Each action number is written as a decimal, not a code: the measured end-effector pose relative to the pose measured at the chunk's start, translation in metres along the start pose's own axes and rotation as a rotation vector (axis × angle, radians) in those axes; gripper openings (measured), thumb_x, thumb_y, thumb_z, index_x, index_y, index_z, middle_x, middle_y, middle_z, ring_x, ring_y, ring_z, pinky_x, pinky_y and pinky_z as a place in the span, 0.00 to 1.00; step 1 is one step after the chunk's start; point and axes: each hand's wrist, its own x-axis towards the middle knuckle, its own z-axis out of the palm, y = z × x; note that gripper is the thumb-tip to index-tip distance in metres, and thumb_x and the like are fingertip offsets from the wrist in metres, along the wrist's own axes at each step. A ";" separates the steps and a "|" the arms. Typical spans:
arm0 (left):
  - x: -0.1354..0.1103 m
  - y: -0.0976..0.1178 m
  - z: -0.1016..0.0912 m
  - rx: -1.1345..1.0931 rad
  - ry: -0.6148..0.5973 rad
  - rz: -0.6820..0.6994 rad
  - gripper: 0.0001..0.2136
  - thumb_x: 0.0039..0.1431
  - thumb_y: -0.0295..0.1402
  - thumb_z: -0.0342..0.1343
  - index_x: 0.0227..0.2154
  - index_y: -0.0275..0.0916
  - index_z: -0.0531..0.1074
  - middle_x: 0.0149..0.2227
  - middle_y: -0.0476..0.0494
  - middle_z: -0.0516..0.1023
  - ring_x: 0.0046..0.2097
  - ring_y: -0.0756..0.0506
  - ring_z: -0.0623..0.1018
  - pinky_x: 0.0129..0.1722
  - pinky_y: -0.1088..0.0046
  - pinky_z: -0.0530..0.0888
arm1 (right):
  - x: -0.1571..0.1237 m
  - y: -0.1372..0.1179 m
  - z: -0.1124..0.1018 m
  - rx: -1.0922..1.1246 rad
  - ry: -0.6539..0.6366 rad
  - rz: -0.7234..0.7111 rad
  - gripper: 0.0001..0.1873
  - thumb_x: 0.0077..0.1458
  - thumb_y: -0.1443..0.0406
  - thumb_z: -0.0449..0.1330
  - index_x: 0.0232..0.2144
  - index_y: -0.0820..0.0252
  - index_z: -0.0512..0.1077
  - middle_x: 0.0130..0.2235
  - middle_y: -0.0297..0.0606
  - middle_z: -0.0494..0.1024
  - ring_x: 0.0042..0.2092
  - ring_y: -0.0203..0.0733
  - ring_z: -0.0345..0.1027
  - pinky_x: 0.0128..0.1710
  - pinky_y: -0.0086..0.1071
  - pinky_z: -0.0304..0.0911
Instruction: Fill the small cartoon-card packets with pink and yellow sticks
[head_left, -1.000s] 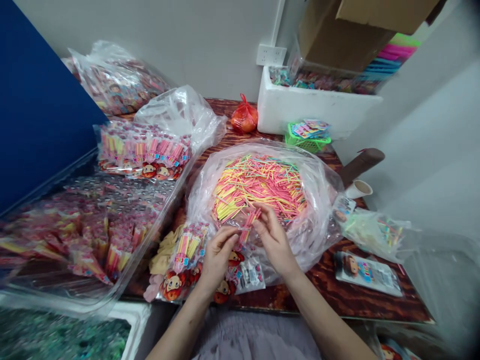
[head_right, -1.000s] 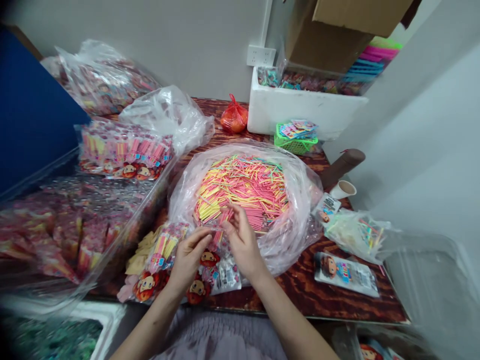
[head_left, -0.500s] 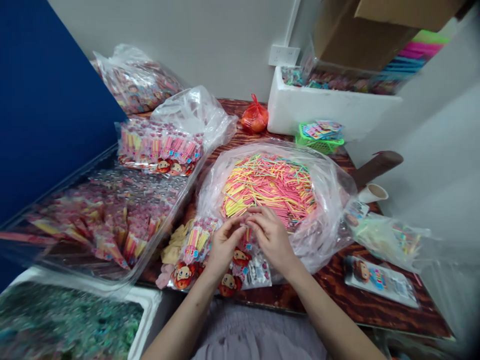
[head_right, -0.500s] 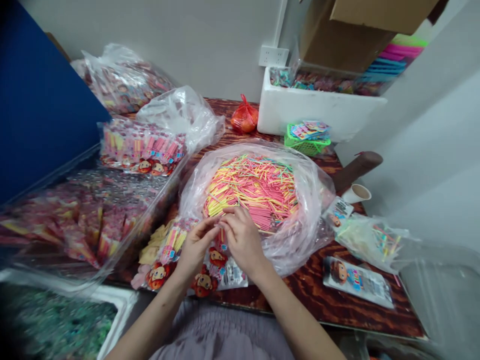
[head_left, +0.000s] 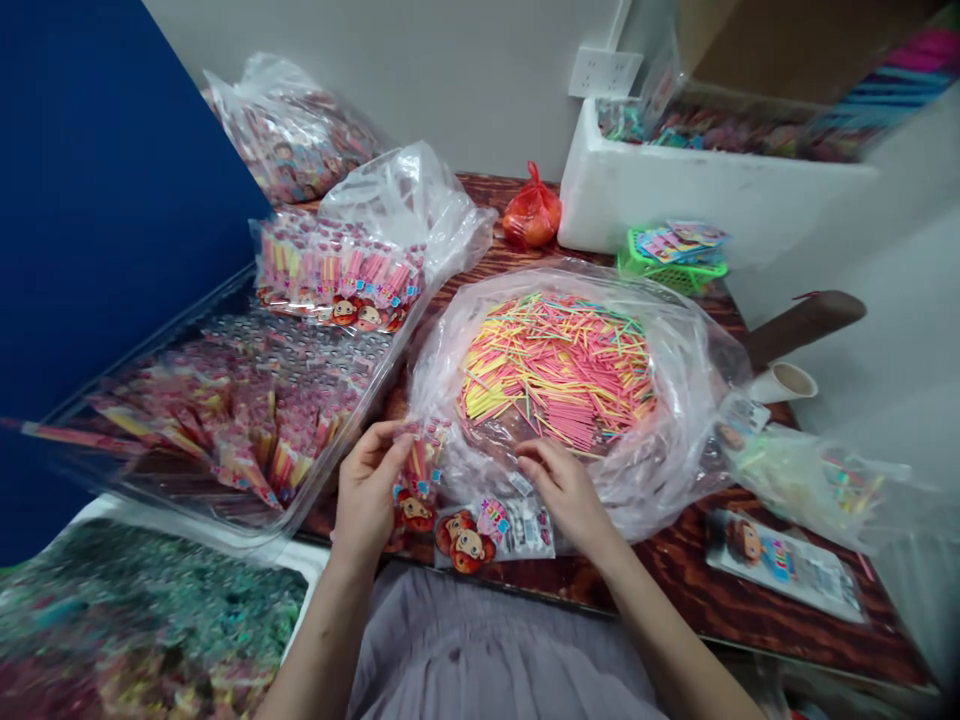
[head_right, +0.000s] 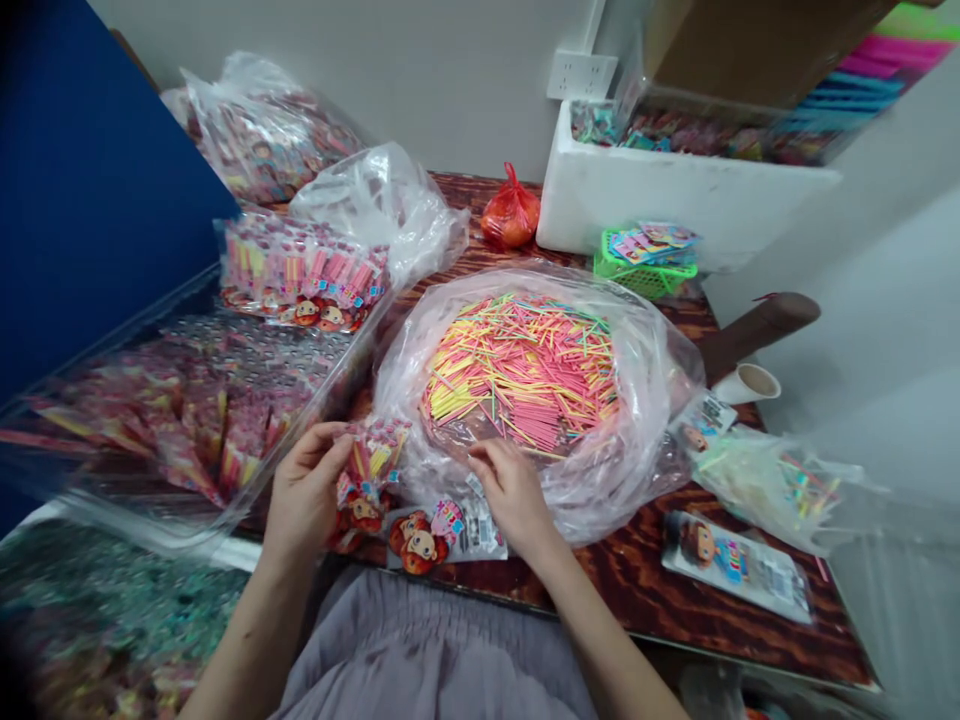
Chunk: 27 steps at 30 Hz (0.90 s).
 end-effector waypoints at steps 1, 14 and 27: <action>-0.001 -0.004 -0.005 0.134 0.017 0.050 0.10 0.57 0.38 0.59 0.38 0.40 0.73 0.35 0.49 0.77 0.36 0.49 0.75 0.38 0.74 0.71 | -0.003 0.004 0.002 -0.072 0.022 -0.016 0.07 0.61 0.64 0.54 0.39 0.56 0.72 0.40 0.39 0.76 0.44 0.47 0.67 0.45 0.40 0.60; 0.026 -0.055 0.006 1.111 0.042 0.552 0.19 0.66 0.36 0.44 0.55 0.32 0.66 0.43 0.33 0.76 0.44 0.37 0.72 0.45 0.60 0.67 | -0.004 0.028 0.020 -0.451 0.118 -0.100 0.06 0.59 0.66 0.57 0.29 0.55 0.70 0.33 0.40 0.71 0.40 0.48 0.64 0.40 0.40 0.59; 0.014 -0.069 -0.009 1.306 -0.155 0.633 0.21 0.65 0.35 0.47 0.60 0.42 0.62 0.64 0.33 0.62 0.63 0.34 0.61 0.61 0.46 0.56 | -0.007 0.016 -0.001 -0.087 0.168 -0.059 0.07 0.59 0.67 0.56 0.28 0.55 0.70 0.31 0.37 0.73 0.39 0.46 0.66 0.40 0.38 0.60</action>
